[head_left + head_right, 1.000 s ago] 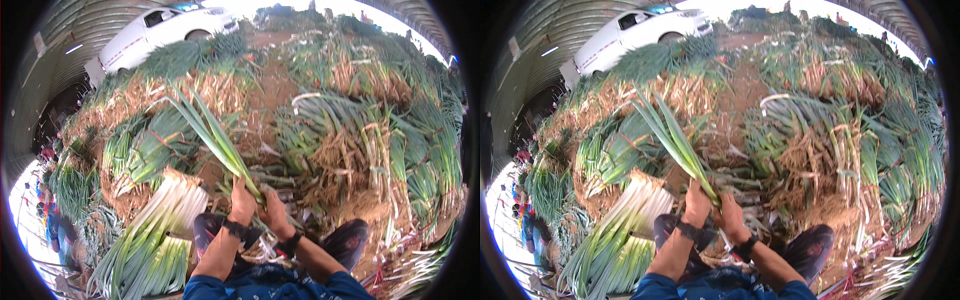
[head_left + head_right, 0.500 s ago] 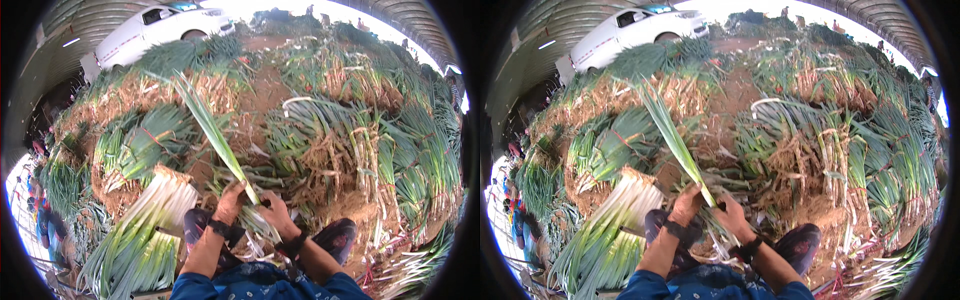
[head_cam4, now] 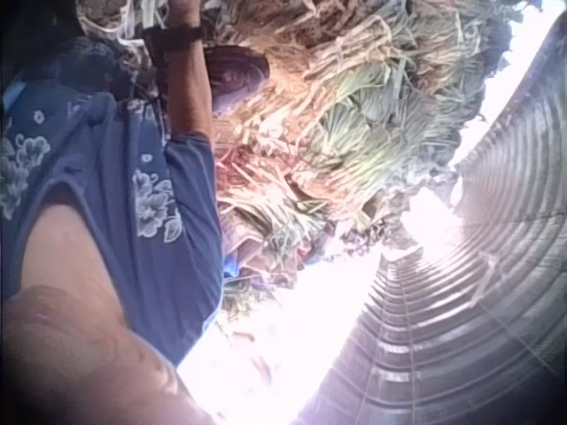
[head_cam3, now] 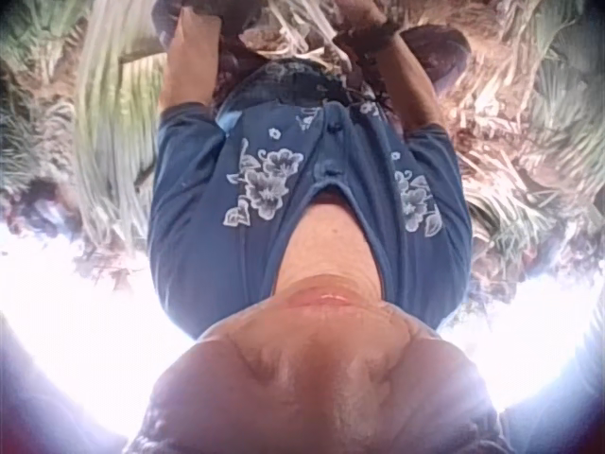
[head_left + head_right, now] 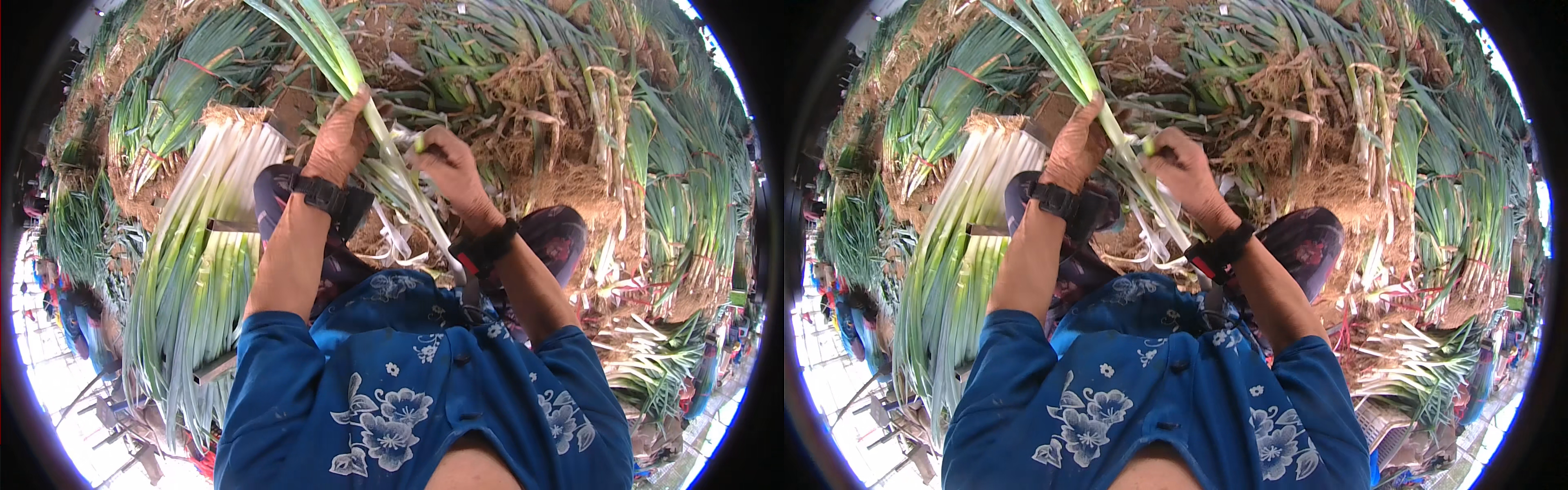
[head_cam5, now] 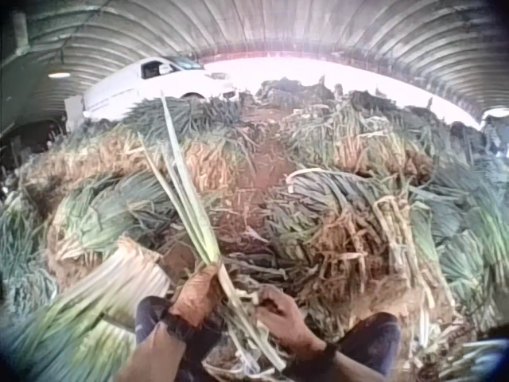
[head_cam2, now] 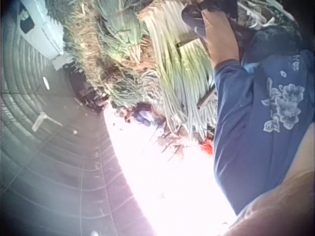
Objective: The person peels the outer layers from leeks by hand and places the cleaned leeks onto a stack on a wooden rack. They then reach into a pile of uncleaned leeks on the ground to pick up another one and repeat the process.
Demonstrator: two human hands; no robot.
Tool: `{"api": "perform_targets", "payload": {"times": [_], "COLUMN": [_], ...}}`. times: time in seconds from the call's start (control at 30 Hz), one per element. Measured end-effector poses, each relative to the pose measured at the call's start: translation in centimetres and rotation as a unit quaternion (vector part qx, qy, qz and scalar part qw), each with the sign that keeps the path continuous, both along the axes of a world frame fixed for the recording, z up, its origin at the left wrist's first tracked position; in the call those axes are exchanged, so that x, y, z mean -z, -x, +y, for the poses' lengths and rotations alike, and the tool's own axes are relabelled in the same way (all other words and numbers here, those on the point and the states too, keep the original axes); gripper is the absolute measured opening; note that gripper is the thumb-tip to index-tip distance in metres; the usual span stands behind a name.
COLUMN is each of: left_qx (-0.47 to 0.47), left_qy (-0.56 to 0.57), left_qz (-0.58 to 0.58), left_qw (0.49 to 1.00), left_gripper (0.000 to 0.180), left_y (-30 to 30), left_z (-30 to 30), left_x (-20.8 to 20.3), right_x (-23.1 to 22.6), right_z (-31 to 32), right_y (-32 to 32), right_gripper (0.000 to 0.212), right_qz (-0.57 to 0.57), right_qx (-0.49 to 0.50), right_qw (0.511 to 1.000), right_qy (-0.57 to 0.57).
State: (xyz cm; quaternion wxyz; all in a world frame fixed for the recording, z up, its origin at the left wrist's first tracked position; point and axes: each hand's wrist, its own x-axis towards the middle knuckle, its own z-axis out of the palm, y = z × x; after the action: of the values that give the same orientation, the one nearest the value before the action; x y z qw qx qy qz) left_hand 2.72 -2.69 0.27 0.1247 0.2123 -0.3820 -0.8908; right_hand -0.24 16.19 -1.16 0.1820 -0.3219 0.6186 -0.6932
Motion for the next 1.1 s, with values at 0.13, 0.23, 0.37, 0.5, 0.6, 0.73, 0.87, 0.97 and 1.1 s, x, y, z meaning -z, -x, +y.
{"api": "perform_targets", "payload": {"times": [0.13, 0.23, 0.37, 0.5, 0.6, 0.73, 0.87, 0.97, 1.1], "left_qx": [0.027, -0.069, -0.115, -0.174, -0.23, -0.244, -0.164, -0.095, -0.107], "left_qy": [0.013, 0.011, 0.013, -0.022, 0.033, 0.048, 0.024, 0.056, 0.111], "left_qz": [0.06, 0.038, 0.04, 0.061, 0.067, 0.032, 0.043, 0.056, 0.04], "left_qw": [0.998, 0.997, 0.993, 0.983, 0.97, 0.968, 0.985, 0.992, 0.987], "left_gripper": [0.026, 0.027, 0.02, 0.028, 0.025, 0.021, 0.022, 0.027, 0.036], "left_y": [-0.1, 0.4, 0.7, -0.5, -0.7, -2.1, -0.5, 0.7, 1.0], "left_z": [-0.5, -1.7, -6.2, -11.1, -11.8, -13.1, -9.1, -4.4, -1.2], "left_x": [1.2, 2.3, 3.9, 2.7, 0.9, -0.3, -0.8, -2.3, -3.2], "right_x": [1.5, 2.2, 0.4, 0.3, 0.6, -0.2, -2.4, -4.5, -4.7], "right_z": [1.7, 3.5, 7.5, 19.9, 31.5, 34.3, 13.6, 3.2, -4.0], "right_y": [-0.5, 0.5, 3.5, 9.4, 12.3, 14.1, 10.5, 5.8, 1.9], "right_gripper": [0.01, 0.017, 0.017, 0.019, 0.019, 0.019, 0.041, 0.05, 0.046], "right_qz": [-0.381, -0.426, -0.395, -0.263, -0.2, -0.173, -0.202, -0.043, 0.173], "right_qx": [0.093, 0.115, 0.182, 0.11, 0.314, 0.443, 0.17, 0.001, 0.023], "right_qw": [0.904, 0.862, 0.859, 0.883, 0.858, 0.837, 0.964, 0.994, 0.947], "right_qy": [0.168, 0.252, 0.271, 0.372, 0.353, 0.271, 0.042, -0.101, -0.271]}}
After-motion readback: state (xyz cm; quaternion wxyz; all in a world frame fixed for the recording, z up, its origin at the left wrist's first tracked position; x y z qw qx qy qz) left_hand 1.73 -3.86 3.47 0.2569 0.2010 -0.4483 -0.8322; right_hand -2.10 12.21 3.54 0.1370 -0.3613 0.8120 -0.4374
